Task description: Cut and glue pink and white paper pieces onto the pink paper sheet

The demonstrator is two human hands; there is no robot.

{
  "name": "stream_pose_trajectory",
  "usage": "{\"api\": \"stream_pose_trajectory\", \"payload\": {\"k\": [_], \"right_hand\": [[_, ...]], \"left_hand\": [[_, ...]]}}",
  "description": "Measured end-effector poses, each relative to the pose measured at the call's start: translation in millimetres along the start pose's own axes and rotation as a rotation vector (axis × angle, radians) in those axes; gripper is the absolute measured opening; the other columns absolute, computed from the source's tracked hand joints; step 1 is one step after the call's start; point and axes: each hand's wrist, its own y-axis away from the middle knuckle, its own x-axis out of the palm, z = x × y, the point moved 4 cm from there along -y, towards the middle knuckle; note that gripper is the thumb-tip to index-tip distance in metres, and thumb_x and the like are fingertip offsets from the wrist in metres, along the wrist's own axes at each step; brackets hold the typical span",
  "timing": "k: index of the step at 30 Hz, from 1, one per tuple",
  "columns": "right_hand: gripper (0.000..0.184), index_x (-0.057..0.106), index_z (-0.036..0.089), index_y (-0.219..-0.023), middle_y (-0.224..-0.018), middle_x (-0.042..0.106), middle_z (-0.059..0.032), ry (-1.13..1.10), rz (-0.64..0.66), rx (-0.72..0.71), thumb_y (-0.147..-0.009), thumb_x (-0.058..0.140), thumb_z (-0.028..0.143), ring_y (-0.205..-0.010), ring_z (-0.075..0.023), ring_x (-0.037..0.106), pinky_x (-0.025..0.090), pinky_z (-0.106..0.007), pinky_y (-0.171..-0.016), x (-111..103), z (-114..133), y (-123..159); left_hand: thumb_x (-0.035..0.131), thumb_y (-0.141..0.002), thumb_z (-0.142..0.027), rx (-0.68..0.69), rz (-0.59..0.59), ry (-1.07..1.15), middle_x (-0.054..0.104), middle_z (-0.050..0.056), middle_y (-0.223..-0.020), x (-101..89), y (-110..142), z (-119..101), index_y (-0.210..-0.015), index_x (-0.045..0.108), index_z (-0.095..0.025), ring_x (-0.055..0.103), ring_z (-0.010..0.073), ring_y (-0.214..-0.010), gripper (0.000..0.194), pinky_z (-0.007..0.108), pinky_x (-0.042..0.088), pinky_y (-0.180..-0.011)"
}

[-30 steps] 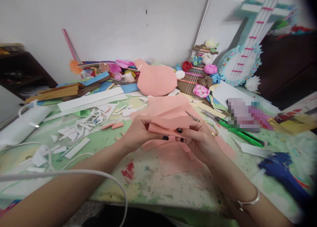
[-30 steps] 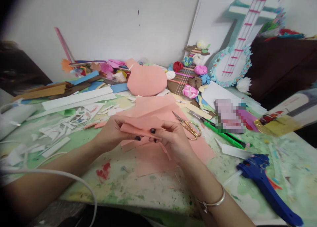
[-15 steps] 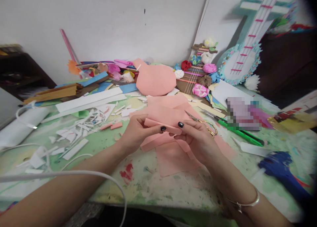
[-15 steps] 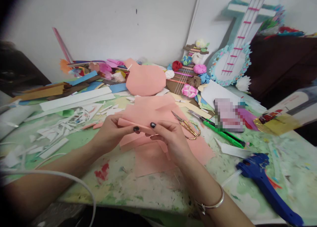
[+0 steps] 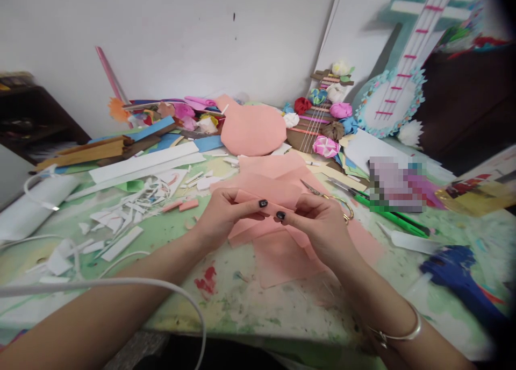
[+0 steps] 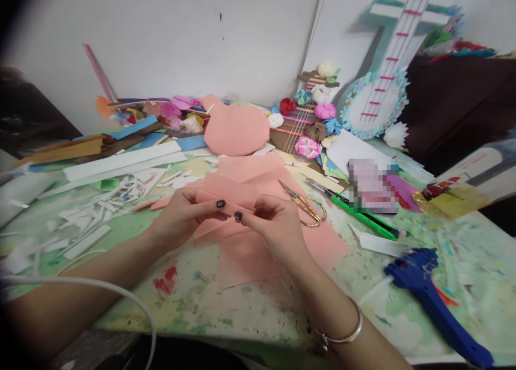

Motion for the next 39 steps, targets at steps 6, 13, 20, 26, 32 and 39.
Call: {"api": "stream_pose_trajectory", "payload": {"k": [6,13,20,26,32,39], "right_hand": [[0.017,0.063,0.016,-0.056,-0.054,0.062,0.0002,-0.080,0.008,0.062,-0.065,0.077,0.021,-0.055,-0.0130,0.060,0.050,-0.027,-0.056,1,0,0],[0.013,0.067,0.015,-0.056,-0.054,0.066,-0.0010,-0.186,-0.002,0.074,-0.065,0.076,0.018,-0.054,-0.0126,0.062,0.050,-0.025,-0.055,0,-3,-2],[0.013,0.066,0.015,-0.053,-0.049,0.060,0.0028,-0.327,0.017,0.136,-0.061,0.077,0.015,-0.050,-0.0100,0.061,0.047,-0.021,-0.052,1,-6,-2],[0.016,0.062,0.015,-0.055,-0.049,0.060,0.0031,-0.388,0.022,0.236,-0.057,0.078,0.015,-0.047,-0.0101,0.061,0.044,-0.021,-0.050,2,-8,-2],[0.017,0.062,0.015,-0.059,-0.058,0.065,0.0015,-0.450,0.077,0.276,-0.056,0.079,0.017,-0.050,-0.0099,0.062,0.049,-0.021,-0.053,4,-8,-2],[0.014,0.068,0.015,-0.067,-0.064,0.063,0.0019,-0.364,0.044,0.235,-0.061,0.079,0.022,-0.063,-0.0130,0.066,0.056,-0.025,-0.061,-2,-12,-2]], "left_hand": [[0.075,-0.072,-0.022,-0.082,0.044,0.079,0.076,0.007,-0.077,0.6,-2,2,-0.078,0.077,-0.013,0.070,0.0141,-0.067,0.011,0.022,0.058,-0.067],[0.076,-0.070,-0.018,-0.090,0.019,0.085,0.076,0.007,-0.076,0.4,-2,2,-0.078,0.076,-0.012,0.072,0.0164,-0.068,0.010,0.021,0.059,-0.065],[0.076,-0.071,-0.019,0.012,0.153,-0.063,0.076,0.006,-0.079,0.8,-2,-4,-0.087,0.077,-0.017,0.071,0.0158,-0.067,0.016,0.023,0.059,-0.065],[0.084,-0.058,-0.015,0.292,0.036,-0.415,0.076,0.005,-0.083,1.8,1,-16,-0.084,0.077,-0.016,0.069,0.0161,-0.079,0.027,0.020,0.054,-0.069],[0.079,-0.064,-0.014,0.375,-0.018,-0.482,0.074,0.006,-0.077,4.6,6,-21,-0.079,0.076,-0.013,0.067,0.0140,-0.070,0.015,0.018,0.052,-0.061],[0.074,-0.071,-0.019,0.161,0.019,-0.271,0.067,0.002,-0.050,1.3,5,-14,-0.074,0.076,-0.012,0.060,0.0101,-0.043,0.008,0.018,0.052,-0.045]]}}
